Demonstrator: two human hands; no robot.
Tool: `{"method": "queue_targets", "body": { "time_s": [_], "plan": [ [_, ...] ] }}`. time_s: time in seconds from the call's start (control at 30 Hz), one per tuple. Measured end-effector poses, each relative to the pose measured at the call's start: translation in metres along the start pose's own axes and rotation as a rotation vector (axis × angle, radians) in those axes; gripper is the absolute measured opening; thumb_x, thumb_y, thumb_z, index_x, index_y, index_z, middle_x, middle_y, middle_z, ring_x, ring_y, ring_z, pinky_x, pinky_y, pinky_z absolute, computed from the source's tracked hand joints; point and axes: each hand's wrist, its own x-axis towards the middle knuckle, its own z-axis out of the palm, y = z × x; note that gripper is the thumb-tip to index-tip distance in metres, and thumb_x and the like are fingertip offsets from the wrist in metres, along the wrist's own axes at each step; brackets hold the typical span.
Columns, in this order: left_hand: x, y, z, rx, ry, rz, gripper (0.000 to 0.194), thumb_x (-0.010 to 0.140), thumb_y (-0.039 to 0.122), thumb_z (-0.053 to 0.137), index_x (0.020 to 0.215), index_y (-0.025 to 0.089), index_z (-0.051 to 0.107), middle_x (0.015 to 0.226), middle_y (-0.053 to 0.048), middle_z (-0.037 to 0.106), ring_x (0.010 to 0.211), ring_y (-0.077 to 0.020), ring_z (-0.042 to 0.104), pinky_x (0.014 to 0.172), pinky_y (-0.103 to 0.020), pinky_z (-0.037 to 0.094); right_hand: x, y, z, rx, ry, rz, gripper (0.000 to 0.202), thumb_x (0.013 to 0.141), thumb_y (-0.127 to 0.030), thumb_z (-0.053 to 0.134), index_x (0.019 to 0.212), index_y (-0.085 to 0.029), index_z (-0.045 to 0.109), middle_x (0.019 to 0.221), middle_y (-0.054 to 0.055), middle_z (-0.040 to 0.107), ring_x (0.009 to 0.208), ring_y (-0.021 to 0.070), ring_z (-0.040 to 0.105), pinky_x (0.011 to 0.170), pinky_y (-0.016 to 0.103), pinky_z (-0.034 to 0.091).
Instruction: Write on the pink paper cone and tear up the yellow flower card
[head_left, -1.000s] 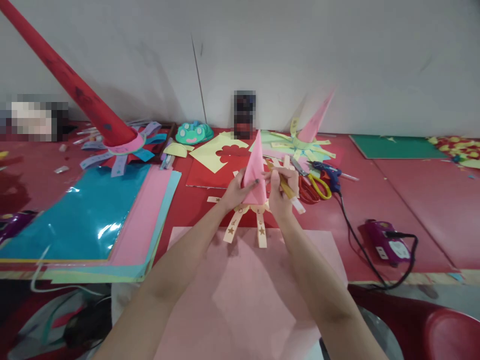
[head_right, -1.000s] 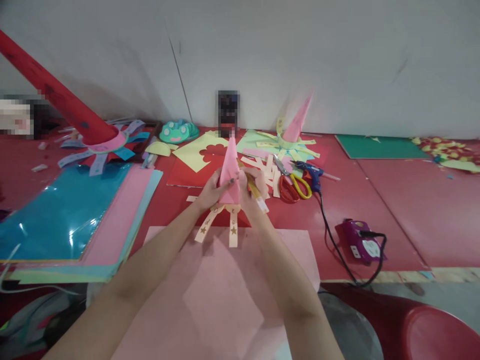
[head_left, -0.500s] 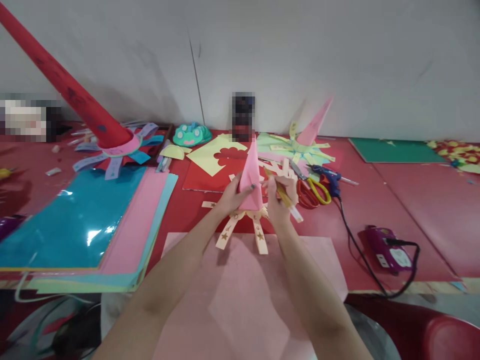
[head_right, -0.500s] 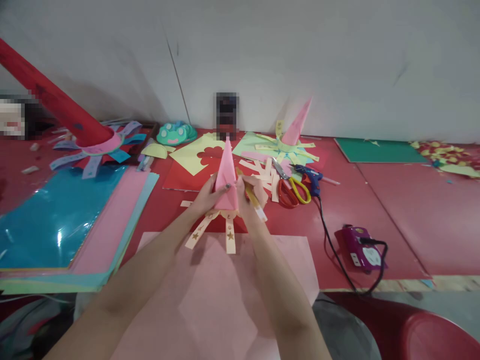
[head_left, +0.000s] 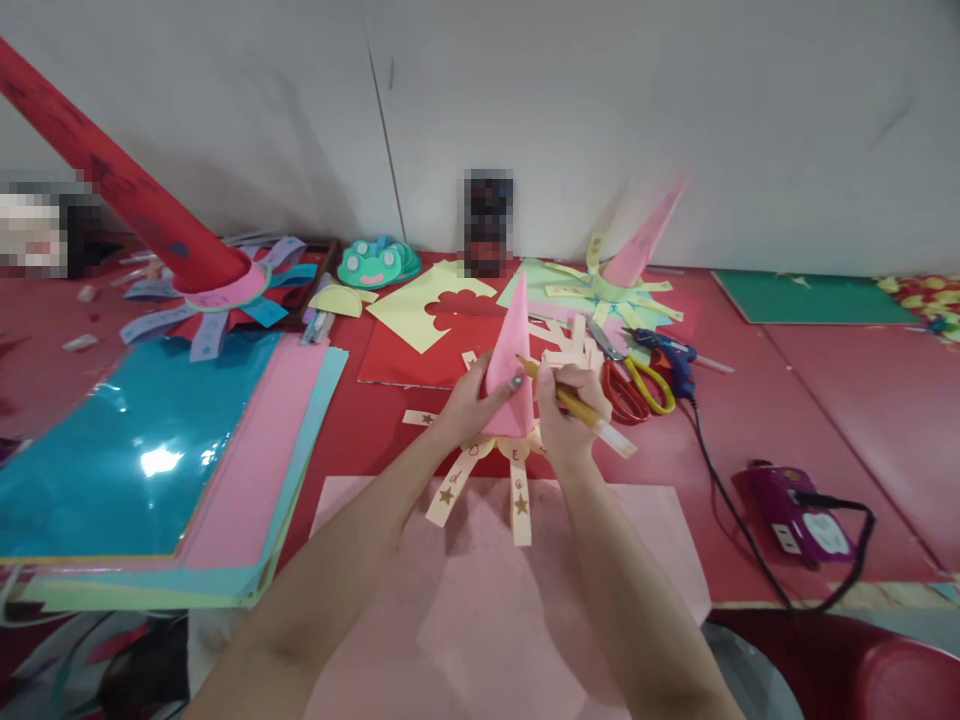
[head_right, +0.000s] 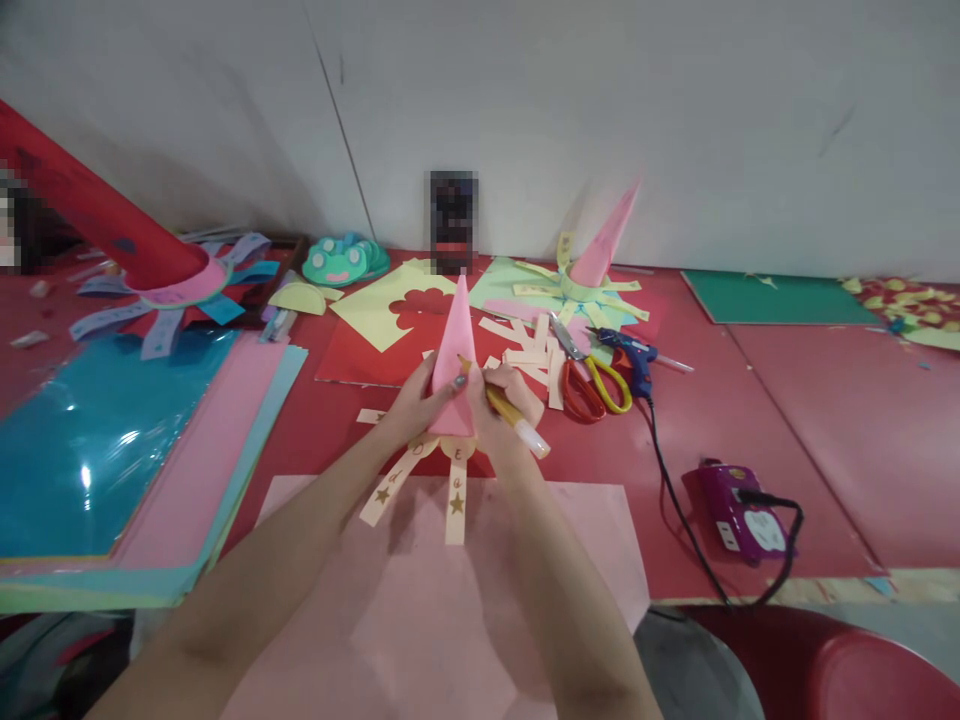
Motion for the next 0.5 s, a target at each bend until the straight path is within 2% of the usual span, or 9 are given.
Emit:
{"method": "queue_targets", "body": {
  "time_s": [0.2,0.5],
  "plan": [
    [-0.0011,0.0011,0.0009,-0.039,-0.029,-0.011,0.041,0.081,0.046,0.054,0.109,0.017,0.052,0.106,-0.008,0.061,0.094,-0.0211,0.059,0.078,-0.031,0.049,0.0004,0.0011,0.0002,0.051,-0.007,-0.016,0.02,0.077,-0.016,0.061,0.063,-0.019,0.047,0.053,-0.007,0.046,0.043,0.0052,0.041,0.042,0.021,0.038],
    [0.0007,-0.0051,0.0019,-0.026,-0.003,0.035,0.039,0.081,0.044,0.054,0.11,0.017,0.051,0.104,-0.007,0.062,0.093,-0.0202,0.059,0.078,-0.031,0.048,-0.0011,0.0032,0.0004,-0.013,-0.054,0.032,0.02,0.079,-0.026,0.06,0.064,-0.02,0.049,0.055,-0.004,0.053,0.047,0.0074,0.048,0.047,0.023,0.043]
  ]
}}
